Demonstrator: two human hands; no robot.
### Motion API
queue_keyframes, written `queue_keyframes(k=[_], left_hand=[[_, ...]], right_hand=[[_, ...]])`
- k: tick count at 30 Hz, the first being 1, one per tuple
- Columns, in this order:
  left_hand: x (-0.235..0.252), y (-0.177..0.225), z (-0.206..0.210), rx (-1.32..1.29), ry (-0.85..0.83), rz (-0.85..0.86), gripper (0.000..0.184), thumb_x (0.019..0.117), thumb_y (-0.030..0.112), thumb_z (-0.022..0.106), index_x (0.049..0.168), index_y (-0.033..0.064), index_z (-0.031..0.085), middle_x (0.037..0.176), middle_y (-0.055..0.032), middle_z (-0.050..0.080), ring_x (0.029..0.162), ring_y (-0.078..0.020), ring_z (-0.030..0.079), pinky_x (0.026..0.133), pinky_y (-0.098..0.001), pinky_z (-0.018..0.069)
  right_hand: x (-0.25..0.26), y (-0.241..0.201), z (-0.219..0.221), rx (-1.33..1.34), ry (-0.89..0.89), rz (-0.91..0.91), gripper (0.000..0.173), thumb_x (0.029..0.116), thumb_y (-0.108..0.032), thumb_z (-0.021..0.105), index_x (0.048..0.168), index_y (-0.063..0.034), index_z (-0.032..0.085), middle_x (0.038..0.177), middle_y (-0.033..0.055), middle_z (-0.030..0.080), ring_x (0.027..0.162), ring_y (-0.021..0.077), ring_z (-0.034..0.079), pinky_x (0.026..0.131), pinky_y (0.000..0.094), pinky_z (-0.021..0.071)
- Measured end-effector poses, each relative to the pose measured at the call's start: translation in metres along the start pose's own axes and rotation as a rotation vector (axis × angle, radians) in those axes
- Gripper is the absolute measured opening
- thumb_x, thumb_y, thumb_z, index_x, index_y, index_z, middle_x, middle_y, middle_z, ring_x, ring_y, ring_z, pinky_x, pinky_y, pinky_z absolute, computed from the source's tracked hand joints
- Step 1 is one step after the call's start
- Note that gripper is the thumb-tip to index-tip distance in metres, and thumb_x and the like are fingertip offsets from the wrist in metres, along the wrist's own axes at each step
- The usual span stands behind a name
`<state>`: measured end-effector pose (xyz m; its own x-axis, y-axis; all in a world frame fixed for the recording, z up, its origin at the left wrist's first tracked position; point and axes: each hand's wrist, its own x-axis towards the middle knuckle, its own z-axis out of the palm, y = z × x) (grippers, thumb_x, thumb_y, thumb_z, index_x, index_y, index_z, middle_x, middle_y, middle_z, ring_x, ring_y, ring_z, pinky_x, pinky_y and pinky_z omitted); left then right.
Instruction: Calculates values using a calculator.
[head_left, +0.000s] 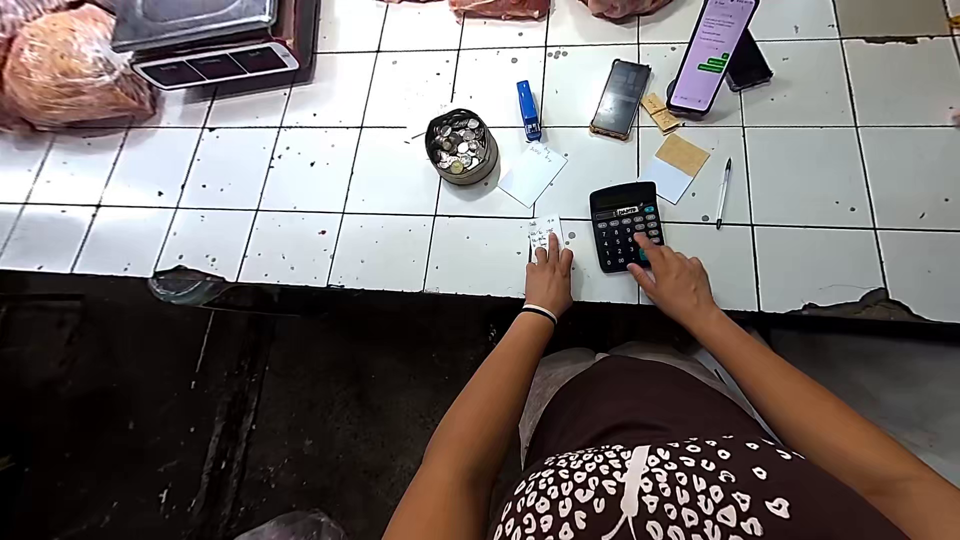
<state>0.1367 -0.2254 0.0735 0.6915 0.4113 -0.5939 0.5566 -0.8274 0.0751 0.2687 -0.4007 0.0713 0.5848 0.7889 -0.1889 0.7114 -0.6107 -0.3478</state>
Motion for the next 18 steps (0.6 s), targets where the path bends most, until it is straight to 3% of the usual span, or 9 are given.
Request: queue_keyframes(k=[4,9,13,16,18], left_hand=[[0.001,0.002,0.0,-0.002,-0.003,-0.004,0.077,0.0834,0.009,0.075,0.152,0.0023,0.041,0.17,-0.0208,0.006,0.139,-0.047,0.039,0.092,-0.0556,0.0495],[0.002,0.004,0.003,0.014,0.018,-0.013,0.077,0.0817,0.011,0.077,0.149,0.0005,0.043,0.169,-0.0234,0.009,0.136,-0.0479,0.042,0.09,-0.0557,0.0504],[0.003,0.004,0.003,0.034,0.023,-0.011,0.078,0.082,0.01,0.077,0.151,-0.0004,0.041,0.169,-0.0234,0.008,0.136,-0.0474,0.042,0.09,-0.0545,0.0505],[0.002,0.004,0.003,0.033,0.023,-0.015,0.077,0.0835,0.012,0.076,0.151,0.0006,0.041,0.17,-0.022,0.009,0.136,-0.0466,0.043,0.09,-0.0541,0.0508],[0.002,0.005,0.003,0.023,0.031,-0.018,0.078,0.0825,0.011,0.077,0.151,0.0004,0.042,0.17,-0.0221,0.009,0.136,-0.0464,0.043,0.089,-0.0539,0.0509]], right_hand=[[-0.004,-0.008,0.0,0.021,-0.198,0.014,0.061,0.1081,-0.047,0.046,0.162,-0.0196,0.035,0.114,0.0233,0.07,0.099,0.0436,0.069,0.083,0.0598,0.0531],[0.003,-0.02,-0.001,0.063,-0.084,-0.06,0.057,0.1069,-0.045,0.051,0.157,-0.0193,0.044,0.104,0.0193,0.073,0.09,0.0411,0.071,0.075,0.0568,0.0554],[0.005,-0.021,0.007,0.026,-0.008,-0.087,0.057,0.1055,-0.046,0.052,0.15,-0.0107,0.052,0.095,0.0183,0.073,0.084,0.0403,0.072,0.07,0.0554,0.0561],[0.006,-0.023,0.005,-0.034,-0.189,0.009,0.055,0.108,-0.048,0.045,0.148,-0.0104,0.052,0.103,0.0204,0.074,0.094,0.0425,0.072,0.078,0.058,0.0551],[0.009,-0.029,0.003,-0.016,-0.152,-0.002,0.054,0.1076,-0.047,0.048,0.144,-0.0077,0.056,0.105,0.0206,0.073,0.095,0.0422,0.072,0.079,0.0579,0.055]])
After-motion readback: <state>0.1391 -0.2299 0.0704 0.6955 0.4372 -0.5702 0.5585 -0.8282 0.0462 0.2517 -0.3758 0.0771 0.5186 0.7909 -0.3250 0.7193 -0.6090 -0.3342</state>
